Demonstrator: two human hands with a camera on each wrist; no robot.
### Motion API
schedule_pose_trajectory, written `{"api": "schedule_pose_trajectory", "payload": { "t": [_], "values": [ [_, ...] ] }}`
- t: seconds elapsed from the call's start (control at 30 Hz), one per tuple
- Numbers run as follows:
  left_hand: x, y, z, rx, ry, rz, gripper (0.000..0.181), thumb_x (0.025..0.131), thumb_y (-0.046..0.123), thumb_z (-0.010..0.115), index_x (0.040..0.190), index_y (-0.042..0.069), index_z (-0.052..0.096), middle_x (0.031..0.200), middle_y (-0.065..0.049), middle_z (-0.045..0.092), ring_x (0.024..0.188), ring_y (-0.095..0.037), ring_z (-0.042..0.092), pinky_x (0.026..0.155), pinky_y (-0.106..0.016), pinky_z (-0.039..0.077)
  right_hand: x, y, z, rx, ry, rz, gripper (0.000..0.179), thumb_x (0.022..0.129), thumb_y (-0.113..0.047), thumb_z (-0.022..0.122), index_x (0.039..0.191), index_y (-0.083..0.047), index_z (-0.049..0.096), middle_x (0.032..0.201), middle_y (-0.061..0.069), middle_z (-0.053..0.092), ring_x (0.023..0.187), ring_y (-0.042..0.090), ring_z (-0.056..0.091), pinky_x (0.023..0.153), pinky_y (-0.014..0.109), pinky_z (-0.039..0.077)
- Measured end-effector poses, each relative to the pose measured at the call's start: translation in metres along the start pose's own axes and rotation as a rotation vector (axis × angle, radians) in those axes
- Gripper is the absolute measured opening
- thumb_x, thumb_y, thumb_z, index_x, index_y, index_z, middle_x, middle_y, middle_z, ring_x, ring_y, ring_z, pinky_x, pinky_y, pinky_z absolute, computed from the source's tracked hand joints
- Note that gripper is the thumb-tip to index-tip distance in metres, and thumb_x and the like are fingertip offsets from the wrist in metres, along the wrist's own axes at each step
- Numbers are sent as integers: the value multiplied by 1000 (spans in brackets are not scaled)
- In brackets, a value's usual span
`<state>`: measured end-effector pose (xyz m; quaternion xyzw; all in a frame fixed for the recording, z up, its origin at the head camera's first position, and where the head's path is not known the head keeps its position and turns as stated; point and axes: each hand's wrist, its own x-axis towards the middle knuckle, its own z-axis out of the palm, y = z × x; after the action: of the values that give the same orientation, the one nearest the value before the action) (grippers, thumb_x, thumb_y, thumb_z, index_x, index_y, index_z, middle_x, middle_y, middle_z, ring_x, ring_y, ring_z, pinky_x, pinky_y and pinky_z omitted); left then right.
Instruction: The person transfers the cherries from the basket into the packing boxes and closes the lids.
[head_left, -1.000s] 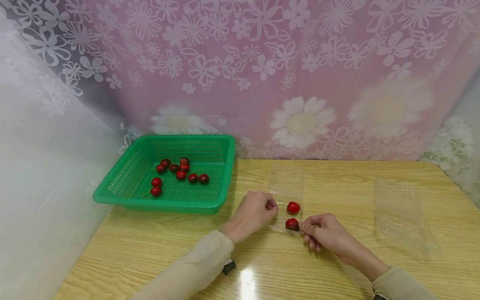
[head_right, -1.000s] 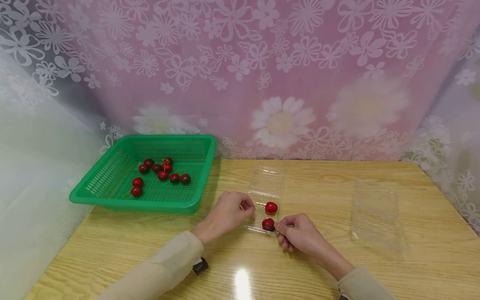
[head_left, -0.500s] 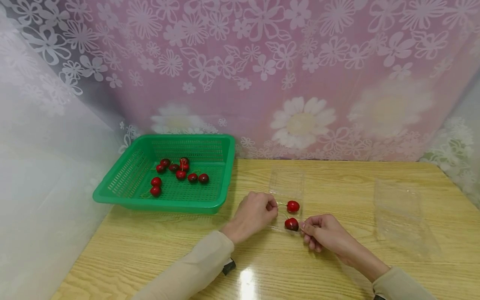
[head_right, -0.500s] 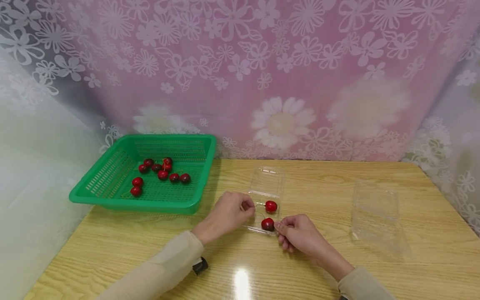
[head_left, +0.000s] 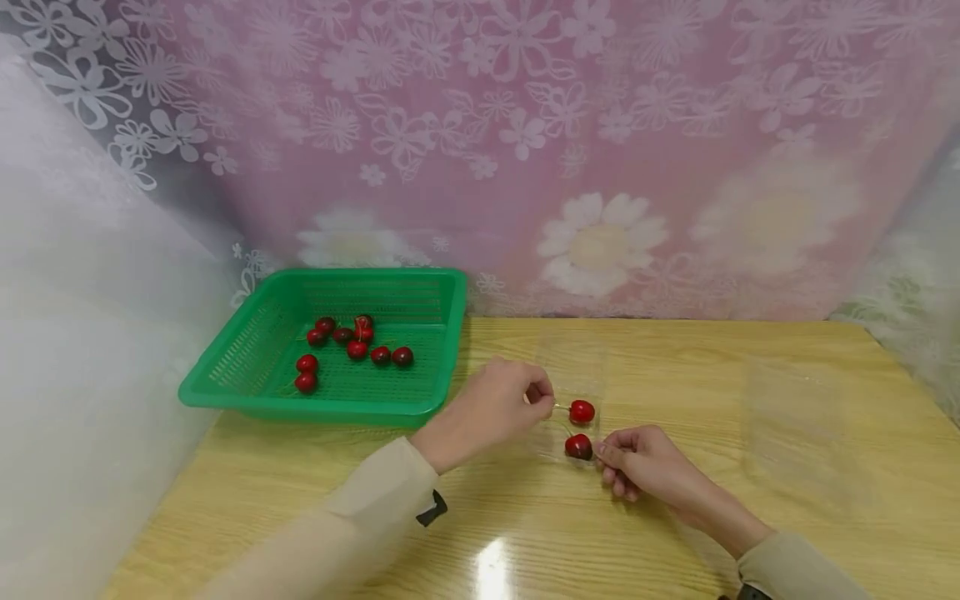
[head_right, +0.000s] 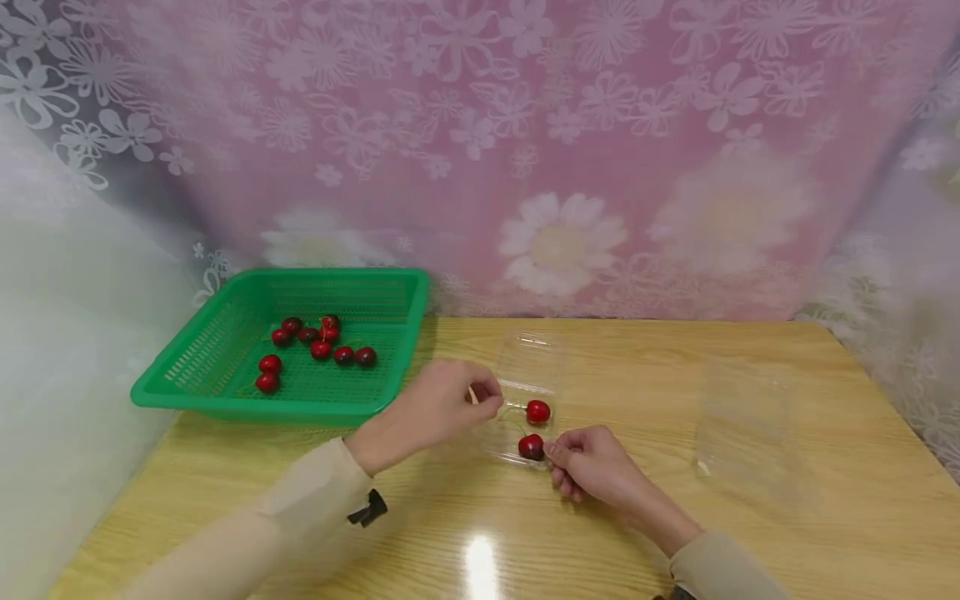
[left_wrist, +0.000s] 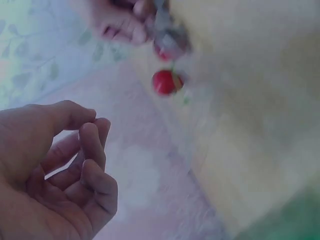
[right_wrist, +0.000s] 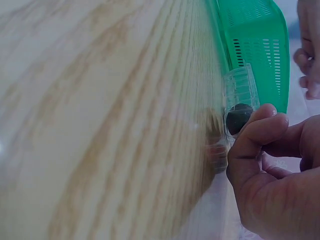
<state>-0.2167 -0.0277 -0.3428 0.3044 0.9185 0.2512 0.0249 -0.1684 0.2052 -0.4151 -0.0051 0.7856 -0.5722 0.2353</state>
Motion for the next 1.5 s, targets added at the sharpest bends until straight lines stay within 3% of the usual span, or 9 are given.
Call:
{"api": "schedule_pose_trajectory", "payload": {
  "t": [0.13, 0.27, 0.47, 0.6, 0.77, 1.0, 1.17, 1.3, 1.5],
  "values": [
    [6, -9, -30, 53, 17, 15, 17, 101, 23, 62, 95, 19, 77, 88, 7, 75, 64, -3, 60, 62, -21, 49, 1, -1, 2, 8, 2, 1, 27, 108, -19, 52, 91, 1, 62, 71, 0, 62, 60, 8, 54, 52, 22, 47],
    [15, -30, -64, 57, 61, -2, 18, 102, 25, 61, 100, 20, 78, 90, 6, 75, 63, -7, 62, 63, -26, 51, 1, 0, 2, 16, -3, 10, 27, 107, -18, 53, 92, 2, 62, 71, 1, 62, 60, 9, 54, 53, 21, 47],
    [29, -85, -119, 23, 118, -110, 23, 103, 27, 59, 112, 15, 76, 108, -2, 75, 82, -17, 68, 76, -37, 55, 1, 2, 1, 10, 0, 11, 27, 108, -18, 52, 93, 2, 63, 72, 1, 62, 60, 10, 54, 52, 22, 47],
    [27, -123, -141, -3, 165, -185, 25, 104, 25, 56, 115, 11, 74, 113, -9, 73, 95, -23, 67, 85, -42, 54, 1, 2, 0, 13, 1, 4, 27, 108, -19, 52, 93, 1, 62, 72, 1, 62, 60, 10, 54, 52, 22, 47],
    [19, -159, -149, 6, 165, -248, 28, 104, 21, 55, 117, 3, 73, 119, -17, 72, 104, -32, 67, 92, -49, 54, 2, 1, 0, 15, -2, -4, 28, 108, -20, 53, 92, 1, 62, 71, 1, 62, 59, 10, 54, 52, 22, 47],
    [13, -189, -146, 73, 35, -361, 32, 103, 18, 55, 121, -3, 71, 126, -25, 69, 113, -40, 65, 98, -57, 52, 1, 2, 0, 20, 5, -4, 28, 108, -19, 53, 92, 2, 63, 71, 1, 62, 59, 9, 54, 51, 22, 47],
    [6, -198, -146, 159, -80, -528, 38, 103, 24, 56, 130, 0, 67, 136, -26, 63, 116, -43, 64, 91, -58, 55, 2, 2, 2, 16, 8, 0, 27, 107, -18, 53, 92, 2, 63, 71, 0, 62, 58, 9, 54, 52, 22, 47],
    [2, -200, -145, 203, -155, -651, 43, 103, 30, 57, 136, 3, 64, 143, -25, 58, 112, -42, 64, 79, -49, 55, 2, 2, 2, 19, 9, 6, 27, 107, -19, 53, 92, 2, 62, 70, 1, 62, 58, 9, 54, 52, 21, 47],
    [-4, -200, -142, 161, -137, -688, 36, 103, 20, 57, 133, 2, 65, 136, -25, 62, 105, -38, 65, 73, -42, 51, 3, 3, 1, 17, 14, 9, 27, 108, -18, 52, 92, 2, 62, 70, 1, 62, 58, 9, 54, 51, 21, 46]
  ]
}}
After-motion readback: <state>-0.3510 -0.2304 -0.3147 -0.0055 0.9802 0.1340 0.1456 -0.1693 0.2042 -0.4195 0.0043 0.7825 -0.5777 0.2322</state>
